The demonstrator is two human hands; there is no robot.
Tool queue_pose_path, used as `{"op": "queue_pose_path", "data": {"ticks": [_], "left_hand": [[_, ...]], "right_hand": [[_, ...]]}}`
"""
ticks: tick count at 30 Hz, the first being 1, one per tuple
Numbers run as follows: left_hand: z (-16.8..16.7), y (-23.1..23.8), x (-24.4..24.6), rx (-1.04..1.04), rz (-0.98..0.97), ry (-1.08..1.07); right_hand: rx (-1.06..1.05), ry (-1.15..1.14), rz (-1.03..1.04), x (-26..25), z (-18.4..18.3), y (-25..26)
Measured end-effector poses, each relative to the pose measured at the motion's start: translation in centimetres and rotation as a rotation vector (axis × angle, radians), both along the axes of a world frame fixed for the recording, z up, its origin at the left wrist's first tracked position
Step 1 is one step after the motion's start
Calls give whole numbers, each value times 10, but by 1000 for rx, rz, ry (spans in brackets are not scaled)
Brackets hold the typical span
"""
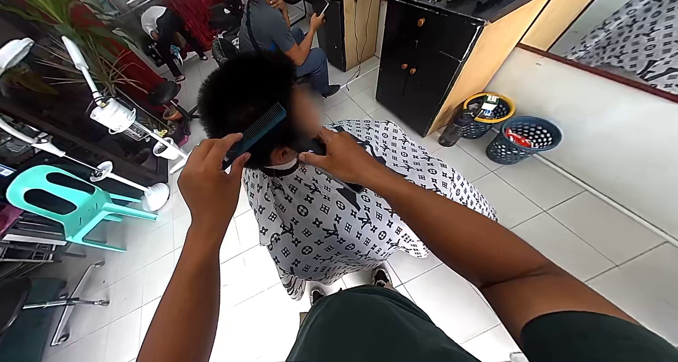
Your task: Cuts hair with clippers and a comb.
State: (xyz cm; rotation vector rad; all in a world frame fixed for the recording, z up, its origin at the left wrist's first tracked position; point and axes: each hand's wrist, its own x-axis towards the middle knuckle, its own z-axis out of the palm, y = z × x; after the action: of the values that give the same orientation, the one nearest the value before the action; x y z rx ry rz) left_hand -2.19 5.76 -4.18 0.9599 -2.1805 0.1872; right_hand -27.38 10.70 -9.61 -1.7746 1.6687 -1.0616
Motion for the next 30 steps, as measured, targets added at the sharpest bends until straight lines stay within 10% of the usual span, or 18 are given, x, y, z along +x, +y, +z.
{"op": "queue_pose_path", "data": {"ticks": [3,8,13,17,21,30], "left_hand": [[3,0,0,-11,1,-8],[-1,-2,-6,12,16,-29],[7,2,-7,-38,15,-1],[5,1,-8,-36,19,2],[1,2,-10,-40,28,16],[-42,-19,29,-50,-27,306]], "right_hand": [[183,56,-85,-10,-4,-2],[-132,-121,131,10,4,-3],[256,-76,24,-33,-11,-12],[247,-428,130,-30,-1,-17],[323,-271,109,-43,3,-19],[141,-596,10,-75,-50,43]]}}
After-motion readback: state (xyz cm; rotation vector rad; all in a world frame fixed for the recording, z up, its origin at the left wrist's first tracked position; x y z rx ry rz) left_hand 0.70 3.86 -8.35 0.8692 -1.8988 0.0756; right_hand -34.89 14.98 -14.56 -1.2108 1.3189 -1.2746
